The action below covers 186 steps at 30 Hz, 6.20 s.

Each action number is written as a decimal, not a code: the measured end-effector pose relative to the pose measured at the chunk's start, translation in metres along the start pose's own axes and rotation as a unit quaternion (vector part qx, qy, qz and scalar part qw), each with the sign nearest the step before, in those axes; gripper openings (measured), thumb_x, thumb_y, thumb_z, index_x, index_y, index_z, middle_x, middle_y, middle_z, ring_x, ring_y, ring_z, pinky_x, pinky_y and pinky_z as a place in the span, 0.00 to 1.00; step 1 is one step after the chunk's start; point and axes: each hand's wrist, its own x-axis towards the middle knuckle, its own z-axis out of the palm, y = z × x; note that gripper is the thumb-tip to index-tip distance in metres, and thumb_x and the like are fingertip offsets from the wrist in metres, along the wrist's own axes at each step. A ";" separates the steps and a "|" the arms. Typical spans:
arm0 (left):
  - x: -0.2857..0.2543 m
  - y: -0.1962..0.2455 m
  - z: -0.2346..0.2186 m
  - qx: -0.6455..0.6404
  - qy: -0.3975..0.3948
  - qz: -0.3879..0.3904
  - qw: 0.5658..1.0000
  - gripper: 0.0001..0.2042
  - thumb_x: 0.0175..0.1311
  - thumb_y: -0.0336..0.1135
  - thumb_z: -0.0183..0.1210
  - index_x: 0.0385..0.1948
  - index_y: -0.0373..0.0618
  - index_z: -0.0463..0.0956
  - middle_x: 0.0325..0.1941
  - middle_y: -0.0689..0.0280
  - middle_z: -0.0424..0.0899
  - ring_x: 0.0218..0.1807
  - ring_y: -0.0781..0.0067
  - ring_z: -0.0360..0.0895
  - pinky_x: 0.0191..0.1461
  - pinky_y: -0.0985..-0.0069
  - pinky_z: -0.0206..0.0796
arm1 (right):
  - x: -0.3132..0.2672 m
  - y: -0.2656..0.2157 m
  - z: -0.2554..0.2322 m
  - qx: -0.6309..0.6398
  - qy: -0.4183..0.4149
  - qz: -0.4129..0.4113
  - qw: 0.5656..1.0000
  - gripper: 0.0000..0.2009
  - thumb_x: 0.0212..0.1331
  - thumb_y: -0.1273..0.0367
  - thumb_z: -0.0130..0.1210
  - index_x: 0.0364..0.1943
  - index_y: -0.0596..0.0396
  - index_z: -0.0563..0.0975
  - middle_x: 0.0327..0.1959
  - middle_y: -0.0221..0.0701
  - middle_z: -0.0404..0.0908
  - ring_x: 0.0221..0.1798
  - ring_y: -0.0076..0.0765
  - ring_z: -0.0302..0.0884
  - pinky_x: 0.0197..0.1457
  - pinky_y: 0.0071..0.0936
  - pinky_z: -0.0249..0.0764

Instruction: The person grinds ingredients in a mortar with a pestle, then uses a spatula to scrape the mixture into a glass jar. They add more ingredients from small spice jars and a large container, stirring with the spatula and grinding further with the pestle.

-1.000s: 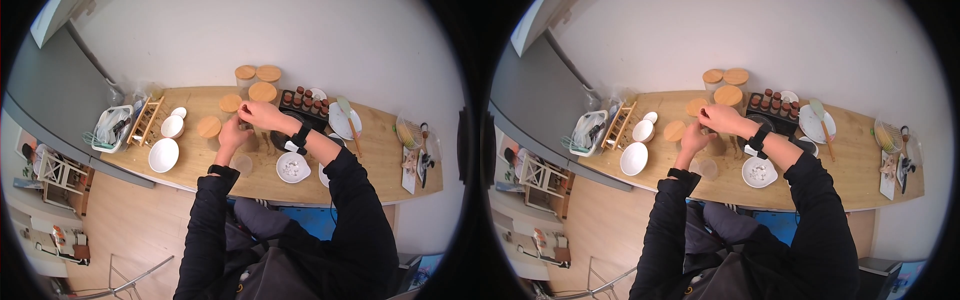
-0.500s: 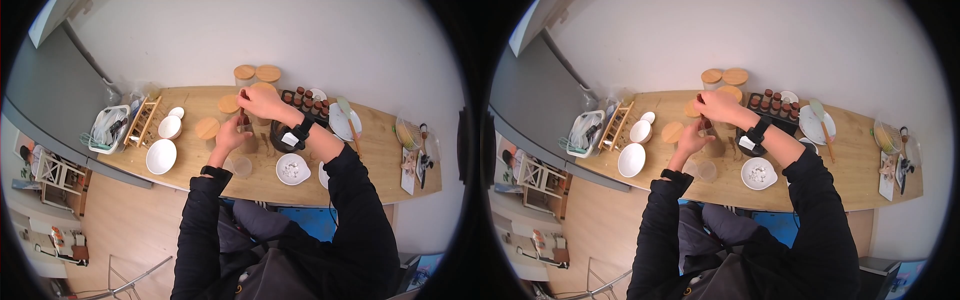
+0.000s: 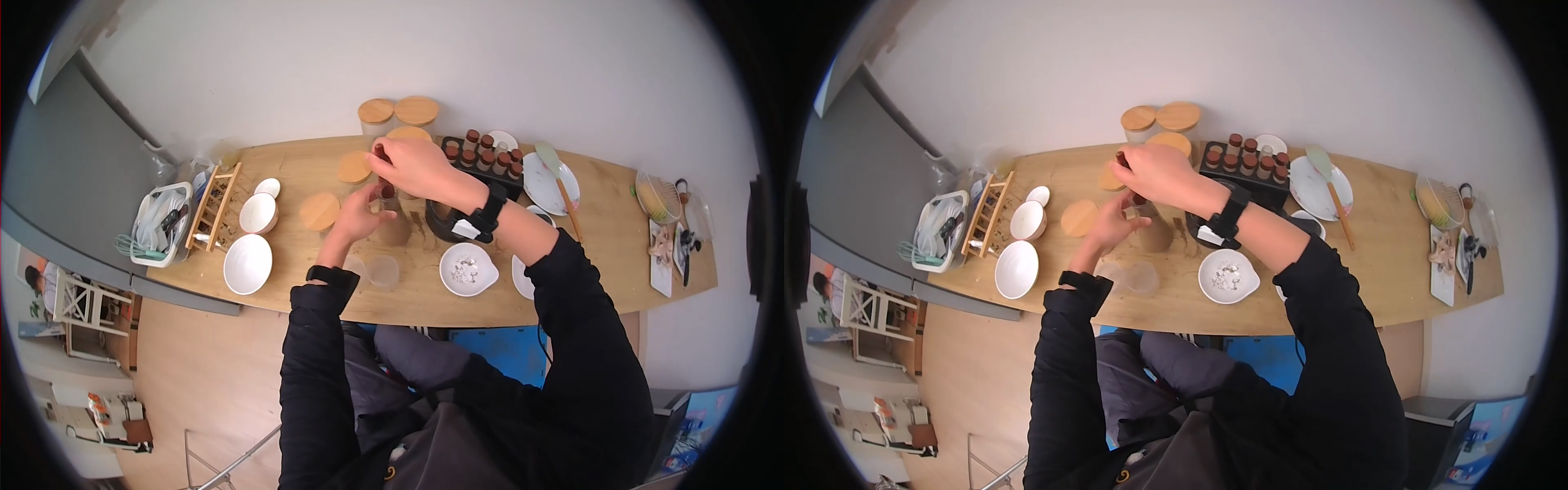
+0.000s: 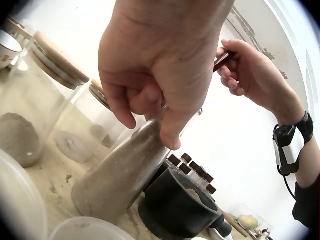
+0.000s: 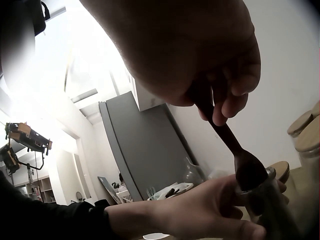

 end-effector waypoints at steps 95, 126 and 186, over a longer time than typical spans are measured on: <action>-0.003 -0.010 -0.001 0.011 0.014 0.023 1.000 0.26 0.47 0.34 0.70 0.52 0.45 0.73 0.47 0.68 0.81 0.35 0.76 0.69 0.41 0.75 0.65 | -0.041 0.023 0.028 0.136 -0.018 0.029 0.990 0.12 0.62 0.67 0.49 0.42 0.60 0.79 0.32 0.36 0.83 0.33 0.25 0.80 0.38 0.22 0.73; 0.005 -0.026 0.002 -0.002 -0.009 0.029 1.000 0.22 0.49 0.33 0.69 0.48 0.46 0.75 0.49 0.65 0.80 0.51 0.66 0.74 0.52 0.69 0.66 | -0.005 0.022 0.041 0.097 -0.027 0.045 0.994 0.18 0.59 0.61 0.45 0.22 0.62 0.77 0.17 0.36 0.79 0.23 0.39 0.78 0.32 0.32 0.72; -0.002 -0.011 0.002 0.032 0.005 0.006 0.999 0.21 0.47 0.33 0.70 0.45 0.46 0.77 0.43 0.68 0.82 0.42 0.72 0.75 0.46 0.72 0.65 | 0.011 0.030 0.042 0.049 0.059 0.045 0.996 0.20 0.64 0.58 0.44 0.21 0.59 0.74 0.09 0.33 0.73 0.14 0.32 0.74 0.24 0.30 0.69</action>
